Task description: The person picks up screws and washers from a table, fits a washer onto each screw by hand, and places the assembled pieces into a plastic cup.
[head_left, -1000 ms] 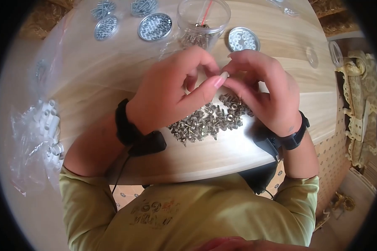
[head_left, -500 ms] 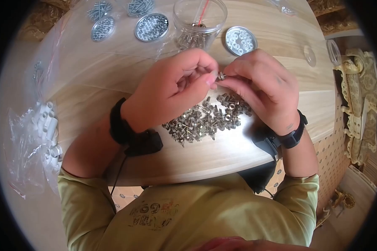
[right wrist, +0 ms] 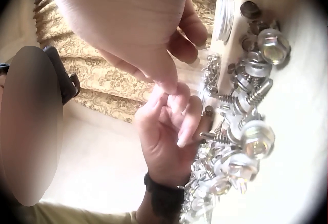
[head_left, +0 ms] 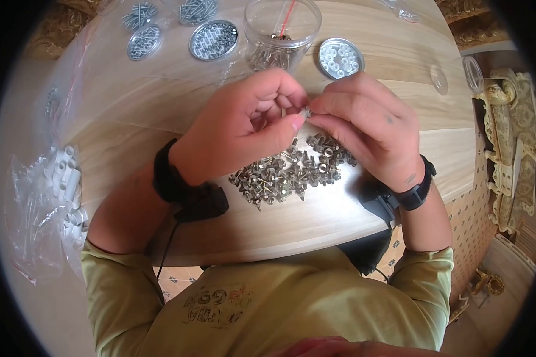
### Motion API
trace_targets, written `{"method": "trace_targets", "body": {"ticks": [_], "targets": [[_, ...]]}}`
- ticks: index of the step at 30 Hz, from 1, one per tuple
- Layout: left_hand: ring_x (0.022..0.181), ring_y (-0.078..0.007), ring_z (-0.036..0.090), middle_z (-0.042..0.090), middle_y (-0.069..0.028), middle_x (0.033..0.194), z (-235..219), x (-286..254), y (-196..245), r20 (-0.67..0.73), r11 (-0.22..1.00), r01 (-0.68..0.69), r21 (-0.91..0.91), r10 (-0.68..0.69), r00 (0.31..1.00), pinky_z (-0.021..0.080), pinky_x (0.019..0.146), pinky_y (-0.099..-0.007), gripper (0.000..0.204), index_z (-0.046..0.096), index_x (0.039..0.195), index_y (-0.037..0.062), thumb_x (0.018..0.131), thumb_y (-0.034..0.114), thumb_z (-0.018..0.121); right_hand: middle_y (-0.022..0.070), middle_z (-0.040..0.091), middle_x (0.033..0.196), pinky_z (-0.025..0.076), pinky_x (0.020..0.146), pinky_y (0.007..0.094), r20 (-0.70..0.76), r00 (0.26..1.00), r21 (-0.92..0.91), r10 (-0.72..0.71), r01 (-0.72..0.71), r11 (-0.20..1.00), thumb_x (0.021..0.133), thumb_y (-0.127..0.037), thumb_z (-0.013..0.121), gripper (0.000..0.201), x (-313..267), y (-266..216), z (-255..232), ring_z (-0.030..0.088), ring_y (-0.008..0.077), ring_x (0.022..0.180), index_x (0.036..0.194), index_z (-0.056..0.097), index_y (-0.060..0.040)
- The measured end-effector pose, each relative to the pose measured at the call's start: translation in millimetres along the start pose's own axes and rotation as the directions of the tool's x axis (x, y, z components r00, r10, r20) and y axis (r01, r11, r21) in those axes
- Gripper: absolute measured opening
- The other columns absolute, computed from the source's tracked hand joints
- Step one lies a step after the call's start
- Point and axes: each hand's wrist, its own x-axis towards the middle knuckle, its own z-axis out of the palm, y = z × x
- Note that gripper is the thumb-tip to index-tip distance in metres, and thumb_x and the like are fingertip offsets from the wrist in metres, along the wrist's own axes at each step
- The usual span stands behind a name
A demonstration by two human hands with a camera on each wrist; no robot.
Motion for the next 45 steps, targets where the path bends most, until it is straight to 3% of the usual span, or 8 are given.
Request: {"method": "trace_targets", "body": {"ticks": [2,9,12,17,36,39,41,45], "targets": [[0.093,-0.0036,0.060,0.065,-0.0003,0.103,0.7,0.1,-0.7,0.003,1.000,-0.013,-0.027,0.013,1.000,0.046,0.081,-0.0217,0.017,0.057,0.119,0.0006,0.101,-0.001,0.059,0.0075,0.066,0.096,0.055,0.071,0.0342,-0.007,0.999,0.046,0.036,-0.036,0.998,0.080,0.000,0.081,0.028,-0.5,-0.9,2.0,0.066,0.0250,0.082,0.106,0.073,-0.0068],[0.087,-0.0022,0.058,0.063,0.0021,0.099,0.0,-1.6,-1.1,0.028,0.997,0.057,-0.045,-0.056,0.998,0.046,0.077,-0.0202,0.016,0.057,0.117,0.0016,0.101,-0.002,0.059,0.0065,0.067,0.092,0.055,0.070,0.0343,0.085,0.989,0.070,0.121,-0.127,0.989,0.081,-0.002,0.081,0.028,-2.1,-2.7,-1.8,0.066,0.0250,0.081,0.108,0.073,-0.0071],[0.085,-0.0020,0.057,0.062,0.0027,0.096,0.9,-2.0,-2.6,0.007,0.998,0.054,-0.041,-0.053,0.999,0.046,0.075,-0.0199,0.015,0.057,0.115,0.0020,0.101,-0.002,0.059,0.0097,0.071,0.093,0.054,0.066,0.0295,0.086,0.993,0.059,0.083,-0.088,0.994,0.082,0.002,0.083,0.024,-1.3,-3.5,-2.1,0.068,0.0190,0.077,0.103,0.073,0.0004],[0.089,-0.0040,0.059,0.063,0.0010,0.097,0.6,-0.3,-1.7,0.001,0.996,0.029,-0.081,-0.029,1.000,0.048,0.080,-0.0219,0.014,0.057,0.116,0.0025,0.102,0.000,0.059,0.0079,0.071,0.090,0.053,0.061,0.0257,0.124,0.967,0.142,0.222,-0.239,0.961,0.085,0.004,0.080,0.020,-4.4,-5.8,-4.7,0.067,0.0135,0.072,0.103,0.073,0.0007],[0.103,-0.0141,0.071,0.069,-0.0087,0.108,3.2,0.1,-11.3,-0.043,0.988,-0.036,-0.150,0.030,0.999,0.055,0.087,-0.0260,0.014,0.055,0.109,0.0001,0.100,-0.010,0.057,0.0091,0.070,0.089,0.056,0.062,0.0273,0.130,0.969,0.067,0.210,-0.220,0.973,0.086,0.005,0.077,0.019,-2.5,-9.7,-2.2,0.070,0.0152,0.074,0.104,0.071,0.0021],[0.088,-0.0113,0.069,0.071,-0.0114,0.104,5.5,0.7,-5.9,-0.100,0.982,-0.056,-0.179,0.038,0.994,0.055,0.078,-0.0247,0.010,0.056,0.108,0.0003,0.101,-0.007,0.058,0.0091,0.071,0.090,0.057,0.063,0.0265,0.098,0.970,0.093,0.221,-0.230,0.969,0.086,0.004,0.077,0.019,-4.1,-8.7,0.5,0.071,0.0143,0.075,0.104,0.072,0.0026],[0.071,-0.0084,0.061,0.072,-0.0134,0.098,2.0,2.1,5.2,-0.084,0.961,0.072,-0.269,-0.098,0.992,0.052,0.067,-0.0237,0.006,0.057,0.106,0.0007,0.102,-0.004,0.058,0.0092,0.071,0.092,0.057,0.064,0.0253,0.092,0.965,0.131,0.246,-0.256,0.958,0.087,0.004,0.076,0.018,-5.0,-4.2,0.8,0.072,0.0138,0.075,0.105,0.072,0.0031],[0.062,-0.0070,0.053,0.072,-0.0151,0.093,6.3,1.6,0.6,-0.130,0.961,0.039,-0.273,-0.077,0.989,0.048,0.061,-0.0232,0.004,0.058,0.106,0.0012,0.103,-0.001,0.058,0.0087,0.072,0.093,0.058,0.065,0.0249,0.108,0.954,0.203,0.280,-0.296,0.933,0.089,0.004,0.075,0.016,-4.3,-7.4,-0.3,0.072,0.0129,0.076,0.105,0.072,0.0035]]}}
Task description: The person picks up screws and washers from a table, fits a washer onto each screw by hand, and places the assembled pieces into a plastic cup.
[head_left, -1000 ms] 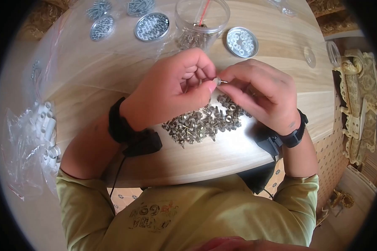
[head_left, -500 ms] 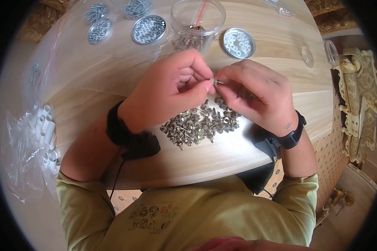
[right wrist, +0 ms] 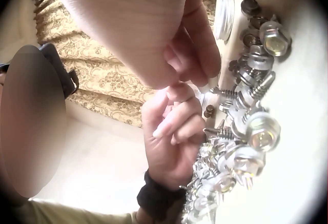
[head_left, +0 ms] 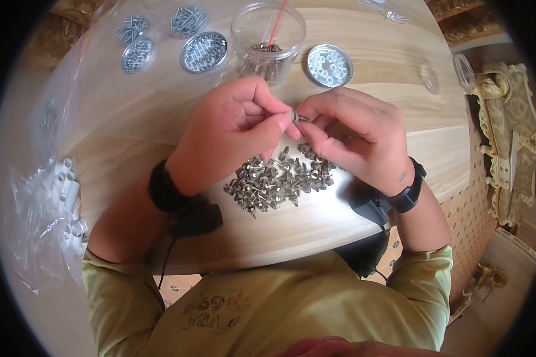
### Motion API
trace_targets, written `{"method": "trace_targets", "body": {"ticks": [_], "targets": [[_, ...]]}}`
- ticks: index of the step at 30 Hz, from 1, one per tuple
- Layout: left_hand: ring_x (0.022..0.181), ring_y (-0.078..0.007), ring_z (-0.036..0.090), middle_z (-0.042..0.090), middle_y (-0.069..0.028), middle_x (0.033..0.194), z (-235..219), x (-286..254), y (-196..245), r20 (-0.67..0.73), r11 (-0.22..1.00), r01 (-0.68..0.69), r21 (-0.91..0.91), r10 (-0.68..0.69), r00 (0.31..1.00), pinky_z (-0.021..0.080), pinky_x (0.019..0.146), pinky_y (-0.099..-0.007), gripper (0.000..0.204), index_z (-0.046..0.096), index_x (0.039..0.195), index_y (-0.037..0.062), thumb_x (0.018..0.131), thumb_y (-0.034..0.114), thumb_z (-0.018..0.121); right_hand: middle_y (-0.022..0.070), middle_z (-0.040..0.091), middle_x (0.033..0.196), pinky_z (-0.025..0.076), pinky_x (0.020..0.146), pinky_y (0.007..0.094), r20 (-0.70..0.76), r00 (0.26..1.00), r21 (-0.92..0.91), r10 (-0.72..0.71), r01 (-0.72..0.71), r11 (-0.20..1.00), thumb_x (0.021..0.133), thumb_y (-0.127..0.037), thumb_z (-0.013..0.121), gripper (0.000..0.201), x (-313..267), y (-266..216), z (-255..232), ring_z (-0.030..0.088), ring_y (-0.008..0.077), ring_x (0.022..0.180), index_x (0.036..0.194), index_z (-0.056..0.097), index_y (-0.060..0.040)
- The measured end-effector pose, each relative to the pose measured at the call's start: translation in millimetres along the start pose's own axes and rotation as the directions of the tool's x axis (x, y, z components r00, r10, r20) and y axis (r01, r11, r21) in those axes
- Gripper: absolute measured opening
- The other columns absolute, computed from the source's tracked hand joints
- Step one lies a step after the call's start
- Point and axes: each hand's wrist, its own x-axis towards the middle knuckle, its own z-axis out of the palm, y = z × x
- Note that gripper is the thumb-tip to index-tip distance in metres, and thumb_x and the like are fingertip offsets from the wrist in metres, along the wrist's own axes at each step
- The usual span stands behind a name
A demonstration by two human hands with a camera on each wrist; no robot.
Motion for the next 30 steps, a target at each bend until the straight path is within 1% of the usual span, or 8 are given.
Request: {"method": "trace_targets", "body": {"ticks": [3,11,15,20,23,27,29,30], "targets": [[0.064,-0.0071,0.055,0.072,-0.0153,0.095,-1.5,-1.2,-2.1,0.008,0.999,-0.023,-0.027,0.024,1.000,0.049,0.062,-0.0233,0.005,0.058,0.106,0.0013,0.102,-0.002,0.059,0.0059,0.068,0.082,0.058,0.062,0.0265,-0.050,0.994,0.137,0.099,-0.092,0.986,0.086,0.000,0.080,0.018,-0.1,-1.6,3.6,0.071,0.0138,0.072,0.102,0.072,-0.0016],[0.067,-0.0058,0.057,0.073,-0.0142,0.096,-1.6,-1.9,-0.9,-0.054,0.991,-0.129,0.024,0.130,0.990,0.050,0.062,-0.0210,0.009,0.057,0.107,0.0004,0.100,-0.005,0.059,0.0078,0.073,0.090,0.059,0.066,0.0247,-0.081,0.997,0.105,-0.017,0.026,0.994,0.087,0.002,0.079,0.017,-0.7,5.4,-6.7,0.073,0.0127,0.078,0.103,0.073,0.0028],[0.068,-0.0053,0.057,0.074,-0.0145,0.098,4.5,-8.1,10.3,-0.104,0.968,-0.198,0.154,0.216,0.971,0.050,0.062,-0.0198,0.009,0.057,0.108,0.0004,0.100,-0.005,0.059,0.0078,0.076,0.095,0.060,0.070,0.0240,-0.217,0.973,0.202,0.085,-0.041,0.979,0.091,0.001,0.076,0.015,-3.5,9.8,-13.8,0.073,0.0127,0.080,0.107,0.074,0.0024],[0.071,-0.0032,0.058,0.076,-0.0143,0.102,5.9,0.5,31.3,-0.206,0.743,-0.538,0.399,0.644,0.737,0.049,0.064,-0.0176,0.018,0.059,0.116,-0.0019,0.099,-0.007,0.062,0.0064,0.077,0.099,0.058,0.070,0.0235,-0.374,0.922,0.118,0.098,-0.058,0.991,0.094,-0.002,0.075,0.017,4.2,27.1,-25.2,0.072,0.0121,0.077,0.110,0.073,0.0014],[0.073,-0.0021,0.057,0.074,-0.0121,0.106,12.6,14.6,55.4,-0.348,0.833,-0.348,0.430,0.508,0.788,0.047,0.065,-0.0161,0.028,0.060,0.123,-0.0039,0.096,-0.011,0.065,0.0067,0.075,0.094,0.056,0.068,0.0240,-0.384,0.909,-0.074,0.164,-0.208,0.975,0.093,-0.004,0.075,0.019,10.6,28.1,-25.8,0.070,0.0135,0.074,0.112,0.073,-0.0018],[0.076,-0.0017,0.056,0.067,-0.0103,0.114,-3.0,18.4,47.8,-0.238,0.786,-0.358,0.504,0.525,0.818,0.046,0.066,-0.0152,0.036,0.058,0.128,-0.0046,0.094,-0.013,0.066,0.0073,0.070,0.088,0.053,0.064,0.0282,-0.253,0.964,-0.183,0.084,-0.133,0.974,0.089,-0.005,0.077,0.022,12.7,22.0,-23.4,0.065,0.0161,0.071,0.111,0.073,-0.0041],[0.077,-0.0011,0.055,0.061,-0.0094,0.117,-5.1,16.3,40.5,-0.209,0.746,-0.464,0.478,0.610,0.765,0.045,0.067,-0.0148,0.039,0.055,0.130,-0.0046,0.093,-0.014,0.065,0.0071,0.069,0.093,0.051,0.068,0.0289,0.078,0.995,-0.176,-0.065,0.077,0.981,0.091,-0.003,0.075,0.015,11.3,19.3,-23.3,0.065,0.0163,0.078,0.106,0.072,0.0005],[0.077,-0.0011,0.055,0.061,-0.0094,0.117,-4.5,14.1,36.6,-0.215,0.751,-0.461,0.473,0.606,0.766,0.045,0.067,-0.0148,0.039,0.055,0.130,-0.0046,0.093,-0.014,0.065,0.0077,0.067,0.092,0.050,0.069,0.0314,0.172,0.983,-0.015,0.060,-0.059,0.998,0.090,-0.007,0.079,0.016,8.7,13.5,-21.5,0.064,0.0190,0.082,0.103,0.072,0.0006]]}}
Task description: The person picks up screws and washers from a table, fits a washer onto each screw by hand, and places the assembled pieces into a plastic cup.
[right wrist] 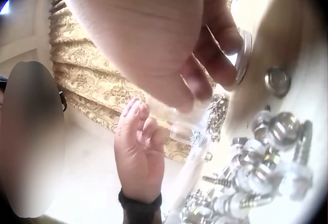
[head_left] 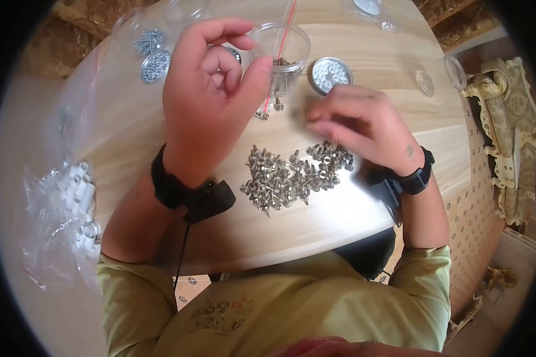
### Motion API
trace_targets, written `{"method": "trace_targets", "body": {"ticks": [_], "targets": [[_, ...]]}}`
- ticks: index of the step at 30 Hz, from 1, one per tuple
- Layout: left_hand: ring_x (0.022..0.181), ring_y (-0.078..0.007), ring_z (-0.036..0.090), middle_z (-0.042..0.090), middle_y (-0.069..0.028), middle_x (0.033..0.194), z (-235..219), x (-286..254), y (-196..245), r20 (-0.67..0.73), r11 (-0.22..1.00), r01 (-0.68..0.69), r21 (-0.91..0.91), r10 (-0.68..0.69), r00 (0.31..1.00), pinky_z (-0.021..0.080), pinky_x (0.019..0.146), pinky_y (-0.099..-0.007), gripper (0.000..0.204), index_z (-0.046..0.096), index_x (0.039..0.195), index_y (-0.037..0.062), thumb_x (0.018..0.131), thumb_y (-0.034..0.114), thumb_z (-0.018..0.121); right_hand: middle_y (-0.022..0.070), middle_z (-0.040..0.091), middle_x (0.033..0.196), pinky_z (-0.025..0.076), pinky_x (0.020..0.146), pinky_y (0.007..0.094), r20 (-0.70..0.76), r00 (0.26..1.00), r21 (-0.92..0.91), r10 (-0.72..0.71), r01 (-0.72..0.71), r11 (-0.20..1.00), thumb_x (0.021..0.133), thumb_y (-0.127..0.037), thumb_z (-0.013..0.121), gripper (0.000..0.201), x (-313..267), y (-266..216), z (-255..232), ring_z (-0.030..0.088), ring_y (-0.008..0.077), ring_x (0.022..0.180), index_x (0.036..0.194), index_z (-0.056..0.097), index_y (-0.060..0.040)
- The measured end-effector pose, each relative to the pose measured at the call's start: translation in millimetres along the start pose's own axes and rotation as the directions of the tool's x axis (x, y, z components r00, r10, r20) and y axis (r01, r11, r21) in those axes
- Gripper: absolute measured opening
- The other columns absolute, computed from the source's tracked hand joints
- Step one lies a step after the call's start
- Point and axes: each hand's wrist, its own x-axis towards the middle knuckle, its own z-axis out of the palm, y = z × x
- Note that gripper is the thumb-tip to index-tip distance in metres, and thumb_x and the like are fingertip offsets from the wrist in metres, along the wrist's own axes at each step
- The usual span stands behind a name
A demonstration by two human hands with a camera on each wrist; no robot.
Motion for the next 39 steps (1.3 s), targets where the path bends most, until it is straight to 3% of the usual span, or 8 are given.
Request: {"method": "trace_targets", "body": {"ticks": [3,4,5,9,11,20,28,39], "targets": [[0.066,0.0004,0.045,0.060,-0.0033,0.104,1.6,-13.3,-5.2,-0.055,0.998,-0.047,-0.035,0.045,0.997,0.039,0.059,-0.0143,0.040,0.055,0.128,-0.0010,0.092,-0.011,0.067,0.0079,0.066,0.092,0.050,0.069,0.0323,0.122,0.992,0.113,-0.018,0.004,0.994,0.088,-0.010,0.081,0.020,-3.0,-1.7,-1.2,0.063,0.0192,0.082,0.102,0.072,0.0004],[0.066,-0.0001,0.045,0.059,-0.0030,0.103,-1.3,-18.3,-9.3,-0.003,0.990,-0.141,0.025,0.141,0.990,0.039,0.058,-0.0150,0.039,0.056,0.128,-0.0005,0.092,-0.011,0.066,0.0093,0.066,0.093,0.054,0.075,0.0371,0.169,0.986,0.050,0.013,-0.021,0.999,0.086,-0.009,0.080,0.019,-1.9,-6.4,-6.3,0.065,0.0280,0.081,0.100,0.069,-0.0020],[0.066,-0.0006,0.045,0.059,-0.0027,0.102,-2.1,-22.4,-13.3,0.053,0.968,-0.238,0.079,0.234,0.971,0.039,0.058,-0.0158,0.038,0.056,0.127,-0.0001,0.092,-0.011,0.066,0.0093,0.066,0.093,0.054,0.075,0.0371,0.169,0.985,0.047,0.023,-0.031,0.998,0.086,-0.009,0.080,0.019,-2.1,-2.7,-6.5,0.065,0.0280,0.081,0.100,0.069,-0.0020],[0.064,-0.0024,0.046,0.059,-0.0022,0.098,3.6,-32.3,-21.0,0.150,0.969,-0.246,-0.028,0.248,0.957,0.040,0.058,-0.0179,0.034,0.060,0.123,0.0014,0.092,-0.010,0.066,0.0098,0.063,0.092,0.052,0.077,0.0382,0.233,0.971,0.053,-0.048,0.037,0.998,0.086,-0.010,0.079,0.020,-3.9,7.5,-2.5,0.063,0.0297,0.082,0.101,0.068,-0.0031],[0.063,-0.0038,0.047,0.059,-0.0007,0.091,4.4,-36.8,-17.0,0.227,0.995,-0.093,-0.028,0.097,0.969,0.040,0.057,-0.0202,0.031,0.062,0.119,0.0032,0.091,-0.009,0.066,0.0098,0.062,0.093,0.052,0.077,0.0388,0.209,0.975,0.054,-0.071,0.061,0.997,0.086,-0.010,0.078,0.019,-3.1,4.8,-0.1,0.063,0.0303,0.082,0.101,0.068,-0.0034],[0.061,-0.0052,0.053,0.062,0.0003,0.081,1.4,-38.0,-19.0,0.322,0.978,0.162,0.130,-0.197,0.926,0.042,0.056,-0.0224,0.020,0.064,0.112,0.0063,0.093,-0.001,0.066,0.0070,0.061,0.098,0.052,0.073,0.0360,0.220,0.975,0.025,-0.016,0.011,1.000,0.087,-0.004,0.079,0.021,-5.1,0.5,9.2,0.063,0.0247,0.084,0.106,0.070,-0.0034],[0.062,-0.0025,0.054,0.062,0.0008,0.080,2.0,-36.3,-21.1,0.345,0.968,0.226,0.112,-0.251,0.904,0.042,0.057,-0.0205,0.018,0.063,0.112,0.0049,0.095,-0.001,0.065,0.0086,0.061,0.097,0.051,0.073,0.0433,0.118,0.992,-0.164,-0.043,0.062,0.985,0.089,-0.011,0.074,0.019,-5.4,-2.2,13.4,0.064,0.0349,0.087,0.101,0.059,-0.0075],[0.071,0.0009,0.054,0.060,0.0031,0.090,3.7,-37.0,-22.4,0.344,0.948,0.320,0.007,-0.302,0.889,0.041,0.060,-0.0160,0.019,0.062,0.117,0.0039,0.099,-0.001,0.063,0.0096,0.067,0.093,0.054,0.075,0.0394,0.005,0.999,0.010,-0.034,0.034,0.999,0.087,-0.005,0.076,0.021,-4.4,-6.9,14.7,0.068,0.0326,0.086,0.103,0.062,-0.0061]]}}
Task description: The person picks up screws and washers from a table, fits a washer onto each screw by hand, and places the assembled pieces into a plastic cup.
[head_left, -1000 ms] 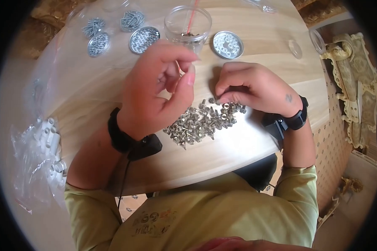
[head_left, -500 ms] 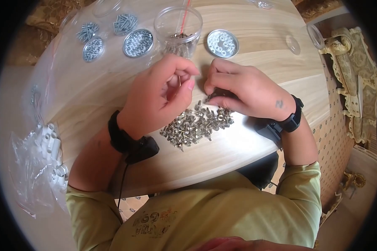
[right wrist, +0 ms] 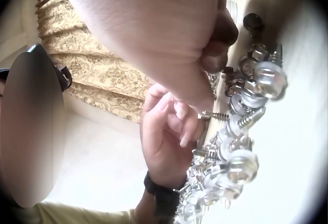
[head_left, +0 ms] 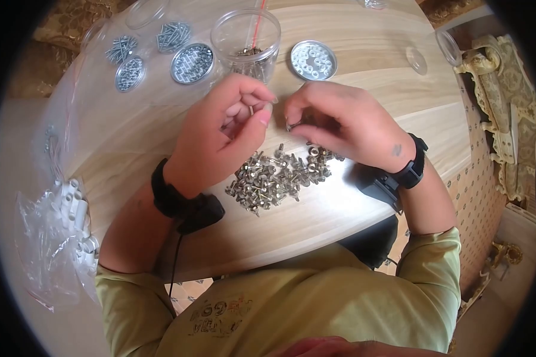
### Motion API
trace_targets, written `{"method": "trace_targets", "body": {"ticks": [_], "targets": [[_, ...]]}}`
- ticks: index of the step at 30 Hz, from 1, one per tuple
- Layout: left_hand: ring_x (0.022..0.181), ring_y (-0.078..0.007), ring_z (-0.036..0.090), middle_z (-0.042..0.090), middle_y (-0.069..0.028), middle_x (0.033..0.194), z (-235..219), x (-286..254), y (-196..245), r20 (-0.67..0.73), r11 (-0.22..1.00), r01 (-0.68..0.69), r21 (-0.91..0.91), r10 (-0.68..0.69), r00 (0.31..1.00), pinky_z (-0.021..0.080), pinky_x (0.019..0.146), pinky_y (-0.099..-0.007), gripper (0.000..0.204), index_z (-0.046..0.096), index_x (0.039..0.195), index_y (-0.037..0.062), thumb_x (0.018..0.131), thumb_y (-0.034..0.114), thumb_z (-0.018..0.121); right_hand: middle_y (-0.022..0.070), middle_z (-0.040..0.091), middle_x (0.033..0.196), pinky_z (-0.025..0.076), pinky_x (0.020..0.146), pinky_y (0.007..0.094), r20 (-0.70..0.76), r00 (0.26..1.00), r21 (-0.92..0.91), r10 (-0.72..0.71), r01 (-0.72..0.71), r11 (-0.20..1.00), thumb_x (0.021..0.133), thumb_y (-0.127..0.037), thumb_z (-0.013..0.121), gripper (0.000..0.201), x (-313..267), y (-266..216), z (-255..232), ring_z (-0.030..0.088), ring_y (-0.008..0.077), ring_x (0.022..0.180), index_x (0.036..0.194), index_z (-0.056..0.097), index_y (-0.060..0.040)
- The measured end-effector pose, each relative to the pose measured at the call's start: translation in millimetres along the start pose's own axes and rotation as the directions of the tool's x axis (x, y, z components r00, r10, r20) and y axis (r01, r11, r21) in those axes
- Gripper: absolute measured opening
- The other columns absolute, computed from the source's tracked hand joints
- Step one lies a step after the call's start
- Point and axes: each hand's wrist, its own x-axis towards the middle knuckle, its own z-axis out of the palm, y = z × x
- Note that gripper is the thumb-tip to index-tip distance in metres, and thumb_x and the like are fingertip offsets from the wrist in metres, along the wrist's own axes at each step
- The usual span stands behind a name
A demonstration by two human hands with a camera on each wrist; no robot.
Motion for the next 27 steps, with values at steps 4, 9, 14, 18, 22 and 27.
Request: {"method": "trace_targets", "body": {"ticks": [4,9,14,18,22,27], "targets": [[0.072,-0.0014,0.056,0.064,0.0007,0.090,-0.7,0.8,1.6,0.027,1.000,0.004,-0.013,-0.004,1.000,0.044,0.064,-0.0189,0.017,0.061,0.118,0.0022,0.102,0.005,0.063,0.0067,0.070,0.099,0.052,0.063,0.0254,-0.165,0.983,0.026,-0.080,0.085,0.996,0.090,-0.001,0.079,0.022,-2.4,1.4,3.3,0.068,0.0132,0.077,0.107,0.065,-0.0028],[0.075,-0.0048,0.058,0.067,-0.0021,0.092,-7.0,-3.3,1.9,0.204,1.000,0.005,0.004,-0.006,0.979,0.047,0.067,-0.0231,0.018,0.060,0.118,0.0001,0.105,0.012,0.060,0.0077,0.071,0.099,0.054,0.067,0.0302,-0.258,0.948,-0.085,-0.188,0.172,0.981,0.087,-0.005,0.081,0.025,-1.3,-3.3,5.7,0.068,0.0209,0.079,0.108,0.066,-0.0056],[0.090,-0.0066,0.057,0.067,-0.0033,0.102,-14.2,-2.1,8.4,0.391,0.985,0.158,-0.071,-0.118,0.913,0.045,0.080,-0.0228,0.022,0.056,0.125,-0.0005,0.107,0.009,0.047,0.0055,0.070,0.097,0.056,0.071,0.0345,-0.291,0.928,-0.129,-0.234,0.204,0.970,0.087,-0.012,0.081,0.023,0.2,-3.3,9.3,0.069,0.0268,0.082,0.106,0.068,-0.0094],[0.089,-0.0067,0.056,0.066,-0.0033,0.102,-12.4,0.7,10.9,0.386,0.971,0.214,-0.109,-0.157,0.909,0.045,0.079,-0.0228,0.022,0.057,0.124,-0.0003,0.106,0.008,0.047,0.0054,0.069,0.094,0.055,0.069,0.0347,-0.268,0.920,-0.164,-0.286,0.249,0.954,0.087,-0.013,0.081,0.022,1.3,-2.8,10.5,0.068,0.0266,0.081,0.105,0.068,-0.0095],[0.089,-0.0068,0.056,0.063,-0.0021,0.099,-12.4,1.1,1.0,0.404,0.967,0.196,-0.166,-0.115,0.907,0.046,0.080,-0.0240,0.020,0.057,0.121,0.0001,0.103,0.003,0.049,0.0056,0.067,0.092,0.055,0.067,0.0350,-0.224,0.924,-0.161,-0.308,0.277,0.947,0.087,-0.013,0.080,0.022,2.9,-2.6,12.1,0.067,0.0267,0.079,0.105,0.067,-0.0097],[0.080,-0.0030,0.054,0.060,0.0012,0.088,-8.6,0.5,2.1,0.363,0.954,0.226,-0.198,-0.143,0.921,0.045,0.069,-0.0212,0.012,0.059,0.109,-0.0009,0.098,0.003,0.059,0.0054,0.065,0.091,0.054,0.064,0.0354,-0.203,0.925,-0.159,-0.320,0.292,0.943,0.088,-0.011,0.078,0.021,2.1,-3.3,16.3,0.067,0.0270,0.077,0.104,0.066,-0.0097]]}}
